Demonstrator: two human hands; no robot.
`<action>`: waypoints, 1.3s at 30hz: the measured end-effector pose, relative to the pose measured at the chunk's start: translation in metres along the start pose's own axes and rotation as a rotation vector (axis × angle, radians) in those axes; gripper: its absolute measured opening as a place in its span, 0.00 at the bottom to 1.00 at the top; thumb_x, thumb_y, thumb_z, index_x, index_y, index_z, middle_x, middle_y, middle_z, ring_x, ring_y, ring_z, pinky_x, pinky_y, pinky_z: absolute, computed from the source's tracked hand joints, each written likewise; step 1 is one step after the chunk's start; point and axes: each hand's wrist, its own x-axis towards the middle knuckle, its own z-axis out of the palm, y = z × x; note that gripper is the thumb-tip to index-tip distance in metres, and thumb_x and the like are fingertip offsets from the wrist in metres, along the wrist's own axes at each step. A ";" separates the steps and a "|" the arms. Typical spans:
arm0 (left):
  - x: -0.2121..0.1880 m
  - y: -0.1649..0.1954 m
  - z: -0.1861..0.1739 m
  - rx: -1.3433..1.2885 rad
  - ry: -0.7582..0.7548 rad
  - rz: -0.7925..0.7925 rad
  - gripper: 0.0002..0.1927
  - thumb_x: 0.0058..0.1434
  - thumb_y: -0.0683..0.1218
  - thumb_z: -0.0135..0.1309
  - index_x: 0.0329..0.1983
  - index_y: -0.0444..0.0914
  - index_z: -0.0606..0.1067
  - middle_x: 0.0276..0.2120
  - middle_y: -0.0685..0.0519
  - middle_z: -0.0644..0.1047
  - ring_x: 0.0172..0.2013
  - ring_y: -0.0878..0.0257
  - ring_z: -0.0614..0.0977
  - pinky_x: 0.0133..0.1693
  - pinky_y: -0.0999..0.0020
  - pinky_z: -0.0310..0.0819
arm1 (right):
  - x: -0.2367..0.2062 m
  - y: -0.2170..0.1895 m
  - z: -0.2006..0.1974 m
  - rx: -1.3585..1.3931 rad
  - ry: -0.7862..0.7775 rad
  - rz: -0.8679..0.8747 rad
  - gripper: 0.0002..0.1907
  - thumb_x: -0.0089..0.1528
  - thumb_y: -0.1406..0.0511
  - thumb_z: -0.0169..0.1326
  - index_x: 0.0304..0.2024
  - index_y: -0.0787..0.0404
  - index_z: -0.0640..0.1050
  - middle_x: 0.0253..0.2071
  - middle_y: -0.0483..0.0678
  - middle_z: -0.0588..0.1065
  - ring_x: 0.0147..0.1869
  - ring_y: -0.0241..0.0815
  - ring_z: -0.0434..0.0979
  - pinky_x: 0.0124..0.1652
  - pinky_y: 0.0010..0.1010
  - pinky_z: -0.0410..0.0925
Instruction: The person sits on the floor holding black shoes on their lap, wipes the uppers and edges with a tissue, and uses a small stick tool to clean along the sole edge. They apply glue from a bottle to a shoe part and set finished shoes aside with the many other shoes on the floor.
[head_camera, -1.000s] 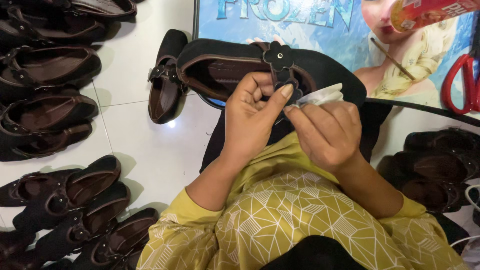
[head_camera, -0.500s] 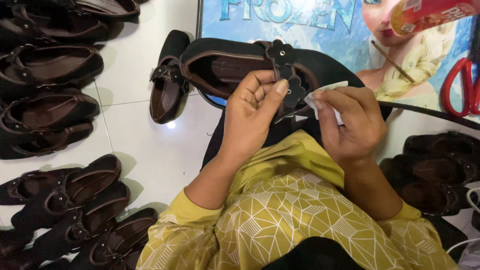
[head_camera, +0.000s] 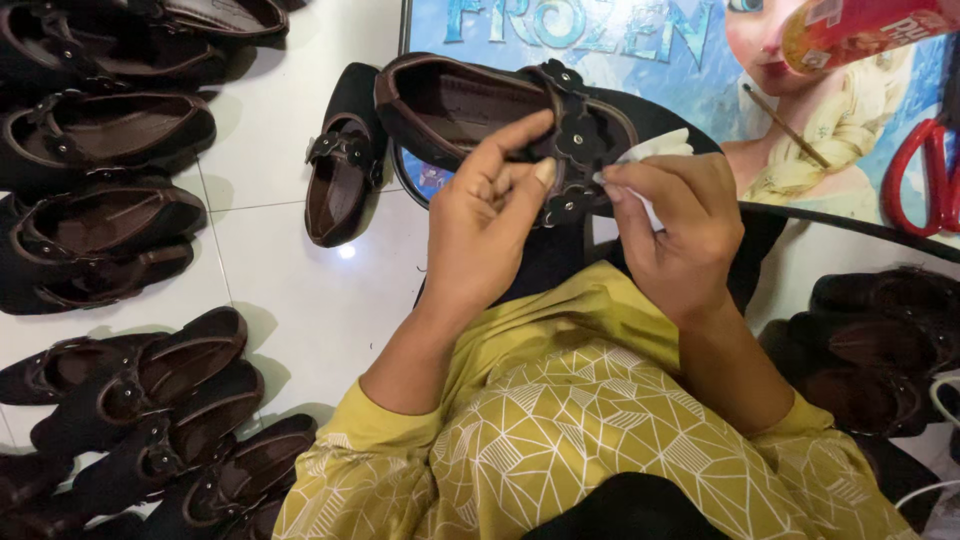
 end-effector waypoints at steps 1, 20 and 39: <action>0.002 -0.001 0.001 -0.023 0.009 0.016 0.22 0.74 0.40 0.52 0.71 0.33 0.69 0.40 0.55 0.81 0.41 0.74 0.77 0.46 0.78 0.73 | 0.000 0.001 0.001 0.019 0.009 0.014 0.12 0.66 0.77 0.65 0.49 0.60 0.81 0.46 0.49 0.77 0.46 0.49 0.75 0.47 0.34 0.68; 0.020 -0.008 -0.008 -0.066 -0.129 -0.029 0.29 0.70 0.38 0.57 0.73 0.34 0.64 0.38 0.56 0.78 0.38 0.76 0.76 0.40 0.80 0.71 | -0.001 -0.006 0.011 0.102 0.110 -0.008 0.13 0.67 0.78 0.66 0.50 0.62 0.80 0.46 0.49 0.78 0.46 0.46 0.76 0.45 0.31 0.69; 0.032 -0.018 -0.010 -0.120 -0.171 -0.029 0.25 0.71 0.39 0.55 0.70 0.31 0.65 0.37 0.56 0.80 0.38 0.75 0.77 0.41 0.79 0.71 | 0.014 -0.002 0.006 -0.030 -0.064 -0.237 0.15 0.55 0.75 0.68 0.43 0.59 0.84 0.40 0.49 0.78 0.41 0.51 0.74 0.45 0.41 0.65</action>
